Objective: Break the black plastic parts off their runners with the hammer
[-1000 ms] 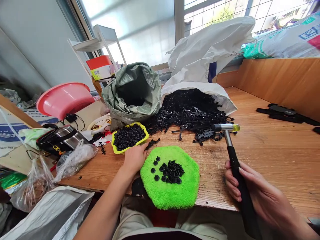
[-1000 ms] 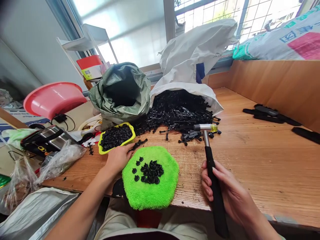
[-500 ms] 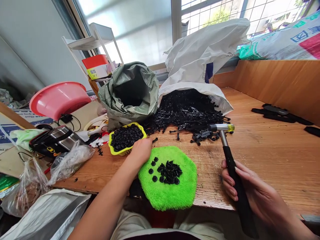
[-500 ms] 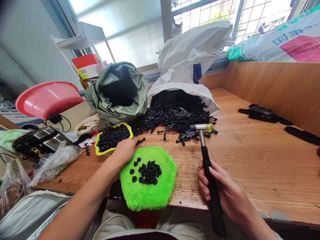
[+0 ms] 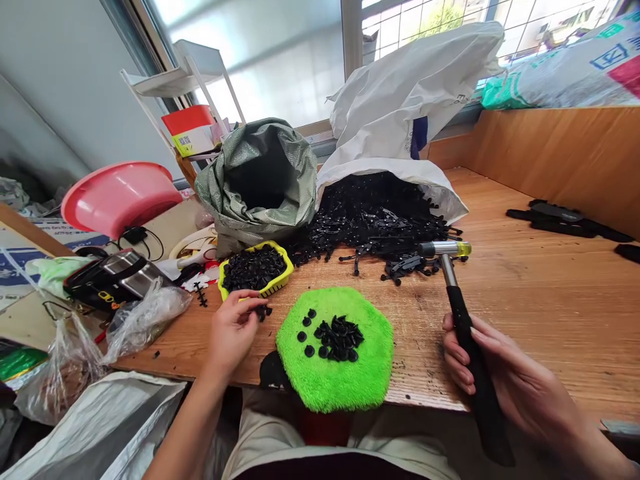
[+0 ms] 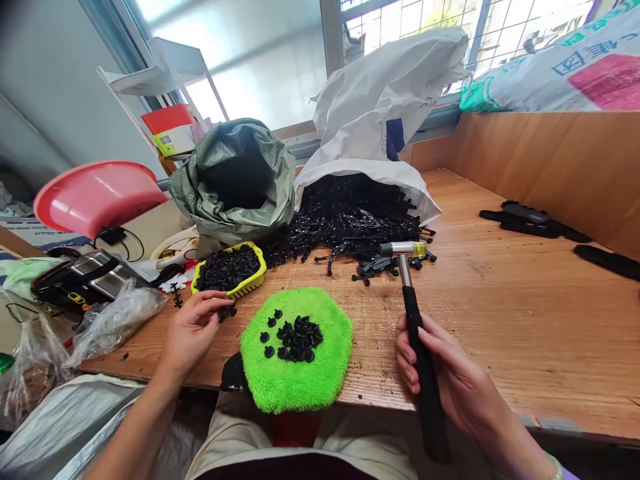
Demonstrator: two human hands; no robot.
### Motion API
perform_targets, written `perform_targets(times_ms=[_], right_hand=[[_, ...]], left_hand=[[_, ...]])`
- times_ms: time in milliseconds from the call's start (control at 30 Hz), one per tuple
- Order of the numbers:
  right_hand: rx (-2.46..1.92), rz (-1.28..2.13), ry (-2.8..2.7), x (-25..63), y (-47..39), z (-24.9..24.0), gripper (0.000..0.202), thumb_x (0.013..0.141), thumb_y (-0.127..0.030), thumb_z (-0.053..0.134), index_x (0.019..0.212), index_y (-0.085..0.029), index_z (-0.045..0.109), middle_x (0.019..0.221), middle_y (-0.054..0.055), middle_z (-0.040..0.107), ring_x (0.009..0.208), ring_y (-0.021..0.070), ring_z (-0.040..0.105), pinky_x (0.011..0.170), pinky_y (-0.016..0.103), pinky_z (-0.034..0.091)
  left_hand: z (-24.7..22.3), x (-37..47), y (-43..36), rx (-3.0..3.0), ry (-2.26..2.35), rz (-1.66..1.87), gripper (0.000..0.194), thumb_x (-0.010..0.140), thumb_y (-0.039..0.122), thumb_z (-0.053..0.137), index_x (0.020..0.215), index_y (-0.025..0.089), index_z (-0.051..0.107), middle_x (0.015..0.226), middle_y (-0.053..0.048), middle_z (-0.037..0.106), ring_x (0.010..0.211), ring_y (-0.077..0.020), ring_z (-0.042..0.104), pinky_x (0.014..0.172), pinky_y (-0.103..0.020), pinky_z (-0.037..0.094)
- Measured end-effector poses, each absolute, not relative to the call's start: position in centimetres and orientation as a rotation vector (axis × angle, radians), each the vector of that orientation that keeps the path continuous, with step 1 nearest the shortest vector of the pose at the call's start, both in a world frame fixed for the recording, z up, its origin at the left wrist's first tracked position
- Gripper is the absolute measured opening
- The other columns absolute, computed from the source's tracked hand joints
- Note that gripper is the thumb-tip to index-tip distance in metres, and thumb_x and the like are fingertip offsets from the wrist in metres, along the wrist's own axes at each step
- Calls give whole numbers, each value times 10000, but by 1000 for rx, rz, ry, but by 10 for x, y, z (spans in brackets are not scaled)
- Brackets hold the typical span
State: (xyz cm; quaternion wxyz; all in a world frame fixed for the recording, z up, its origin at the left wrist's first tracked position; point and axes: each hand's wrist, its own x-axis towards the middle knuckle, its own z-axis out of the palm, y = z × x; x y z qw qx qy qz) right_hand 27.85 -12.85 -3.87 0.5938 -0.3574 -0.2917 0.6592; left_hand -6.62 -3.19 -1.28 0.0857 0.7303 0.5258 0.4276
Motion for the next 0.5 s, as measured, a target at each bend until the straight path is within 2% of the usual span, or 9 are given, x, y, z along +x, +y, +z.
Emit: perform_targets(times_ms=[100,267,400,500], right_hand=[[-868,1522,-665,278,-128,-37,181,702,-349,653,843,-236,638,625,7,502,483,124,444,412,226,419],[-926,1488,-669,277,-129,-35,186,666,-354,675,809,-238,647,605,11,495,475,129,434,394,229,419],[-945,1501,-642,278,-128,-36,209,638,-352,686,813,-244,650,598,13,491,467,128,430,391,231,420],[-958,1504,-608,277,-126,-36,227,613,-340,698,813,-244,650,596,14,485,469,133,427,390,236,418]], left_hand=[[-21,-87,-46,1855,1378,1323,251,723,178,486,804,184,723,959,-76,657,959,-196,581,843,-325,458],[-30,-94,-55,1340,1222,1434,183,670,244,582,744,151,722,942,-104,663,941,-231,587,770,-333,479],[-29,-85,-47,1380,1262,1371,111,588,227,705,646,141,663,849,-65,643,868,-178,583,770,-281,458],[-29,-78,-42,1314,1229,1314,277,548,176,741,798,164,621,858,-20,623,744,-112,581,694,-231,459]])
